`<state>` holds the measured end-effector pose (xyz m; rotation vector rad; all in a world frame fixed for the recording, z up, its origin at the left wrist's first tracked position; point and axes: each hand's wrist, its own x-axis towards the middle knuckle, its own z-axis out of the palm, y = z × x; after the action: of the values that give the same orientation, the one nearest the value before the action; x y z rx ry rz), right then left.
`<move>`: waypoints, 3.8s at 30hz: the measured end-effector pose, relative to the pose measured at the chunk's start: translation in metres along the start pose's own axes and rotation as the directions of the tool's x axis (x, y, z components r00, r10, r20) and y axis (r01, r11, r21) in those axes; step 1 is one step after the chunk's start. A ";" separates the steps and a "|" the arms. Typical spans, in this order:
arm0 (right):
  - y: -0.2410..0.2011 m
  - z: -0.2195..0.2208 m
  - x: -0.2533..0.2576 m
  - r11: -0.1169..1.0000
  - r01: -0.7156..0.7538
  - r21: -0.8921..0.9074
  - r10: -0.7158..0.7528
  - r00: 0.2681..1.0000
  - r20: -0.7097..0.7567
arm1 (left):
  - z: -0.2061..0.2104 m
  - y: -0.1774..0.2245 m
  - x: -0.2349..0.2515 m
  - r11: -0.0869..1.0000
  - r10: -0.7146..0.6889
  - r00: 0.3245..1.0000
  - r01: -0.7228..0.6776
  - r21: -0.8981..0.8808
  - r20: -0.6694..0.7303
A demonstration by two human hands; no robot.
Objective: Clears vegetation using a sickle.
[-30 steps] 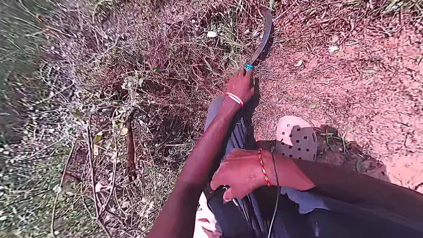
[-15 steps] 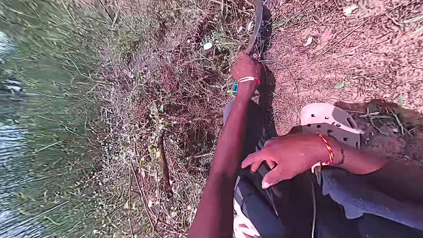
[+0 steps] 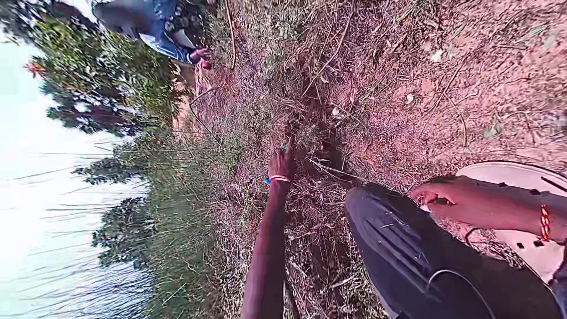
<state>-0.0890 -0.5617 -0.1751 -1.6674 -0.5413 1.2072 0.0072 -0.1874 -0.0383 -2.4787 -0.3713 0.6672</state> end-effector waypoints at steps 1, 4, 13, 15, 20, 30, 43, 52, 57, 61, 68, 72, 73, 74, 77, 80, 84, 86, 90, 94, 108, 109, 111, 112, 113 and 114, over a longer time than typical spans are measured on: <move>0.002 0.000 -0.001 1.000 0.004 0.025 -0.003 1.000 -0.030 | 0.005 -0.014 -0.009 0.998 -0.061 0.998 0.062 -0.033 0.027; 0.004 -0.002 -0.005 0.994 0.006 0.112 0.005 0.996 -0.093 | 0.038 -0.069 -0.044 0.960 -0.258 0.965 0.261 -0.101 0.049; 0.012 0.000 -0.019 0.983 0.040 0.178 -0.010 0.986 -0.166 | 0.069 -0.104 -0.076 0.925 -0.365 0.931 0.359 -0.122 -0.022; 0.021 0.004 -0.026 0.959 0.076 0.273 -0.014 0.975 -0.224 | 0.076 -0.113 -0.085 0.943 -0.324 0.944 0.317 -0.106 -0.060; 0.033 0.008 -0.027 0.927 0.133 0.350 -0.033 0.960 -0.277 | 0.102 -0.128 -0.138 0.872 -0.455 0.888 0.459 -0.169 0.061; 0.028 0.002 -0.020 0.962 0.046 0.270 0.022 0.970 -0.243 | 0.194 -0.252 -0.422 0.489 -0.822 0.466 0.872 -0.015 0.328; 0.039 0.017 -0.020 0.947 0.165 0.275 -0.038 0.909 -0.414 | -0.013 -0.180 -0.137 0.790 -0.574 0.550 0.176 -0.588 -0.606; 0.024 0.002 -0.027 0.892 0.135 0.431 0.001 0.954 -0.301 | -0.124 -0.017 0.111 0.869 -0.120 0.914 -0.092 -0.486 -0.387; 0.026 -0.002 -0.023 0.846 0.105 0.523 0.024 0.972 -0.235 | -0.091 0.007 0.159 0.928 -0.017 0.990 -0.036 -0.370 -0.138; 0.031 -0.001 -0.020 0.803 0.133 0.580 0.023 0.967 -0.253 | -0.031 -0.029 0.150 0.844 -0.095 0.972 -0.037 -0.536 -0.217; 0.027 0.006 -0.022 0.803 0.126 0.582 0.066 0.953 -0.296 | 0.027 -0.099 0.032 0.911 -0.223 0.972 0.181 -0.371 -0.073; 0.021 0.008 -0.024 0.833 0.137 0.536 0.084 0.926 -0.367 | 0.093 -0.189 -0.066 0.866 -0.407 0.913 0.391 -0.311 0.014; 0.017 0.007 -0.025 0.844 0.119 0.524 0.099 0.924 -0.369 | 0.104 -0.201 -0.096 0.853 -0.448 0.891 0.450 -0.264 0.069; 0.015 0.009 -0.026 0.853 0.114 0.509 0.100 0.922 -0.375 | 0.117 -0.214 -0.126 0.832 -0.490 0.864 0.504 -0.231 0.121; 0.018 0.010 -0.024 0.867 0.127 0.481 0.088 0.912 -0.400 | 0.170 -0.267 -0.214 0.718 -0.635 0.722 0.683 -0.135 0.275; 0.021 0.012 -0.022 0.883 0.114 0.454 0.091 0.910 -0.405 | 0.220 -0.317 -0.302 0.546 -0.752 0.616 0.781 -0.303 0.235; 0.020 0.013 -0.020 0.908 0.090 0.409 0.094 0.908 -0.408 | 0.171 -0.305 -0.338 0.477 -0.800 0.506 0.863 -0.169 0.323; 0.022 0.015 -0.019 0.910 0.127 0.394 0.058 0.904 -0.425 | 0.152 -0.306 -0.329 0.466 -0.840 0.491 0.871 -0.156 0.232; 0.024 0.015 -0.021 0.902 0.142 0.408 0.058 0.896 -0.440 | 0.110 -0.297 -0.267 0.460 -0.871 0.487 0.763 -0.454 -0.064; 0.032 0.016 -0.017 0.889 0.134 0.438 0.061 0.913 -0.403 | 0.027 -0.243 -0.162 0.420 -0.846 0.493 0.383 -0.823 -0.203; -0.073 -0.096 0.032 0.864 0.207 0.459 -0.001 0.912 -0.410 | -0.057 0.212 -0.030 -0.251 -0.203 0.979 -0.084 -0.964 -0.032; -0.074 -0.100 0.048 0.825 0.193 0.531 0.028 0.925 -0.379 | -0.053 0.226 -0.037 -0.287 -0.131 0.990 -0.088 -0.954 -0.052; -0.066 -0.103 0.074 0.719 0.157 0.677 0.176 0.901 -0.396 | -0.041 0.235 -0.040 -0.286 0.029 0.995 -0.085 -0.955 -0.097; -0.064 -0.101 0.081 0.658 0.155 0.737 0.271 0.864 -0.424 | -0.036 0.226 -0.038 -0.255 0.112 0.986 -0.092 -0.963 -0.124; -0.061 -0.099 0.086 0.609 0.159 0.777 0.356 0.820 -0.447 | -0.030 0.212 -0.033 -0.184 0.136 0.979 -0.127 -0.975 -0.153; -0.058 -0.097 0.090 0.575 0.168 0.801 0.430 0.771 -0.470 | -0.024 0.191 -0.022 -0.082 0.091 0.974 -0.198 -0.977 -0.206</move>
<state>0.0446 -0.5088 -0.1615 -1.1499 0.5608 0.7068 0.0247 -0.3623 -0.1207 -4.1180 -0.8061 0.3037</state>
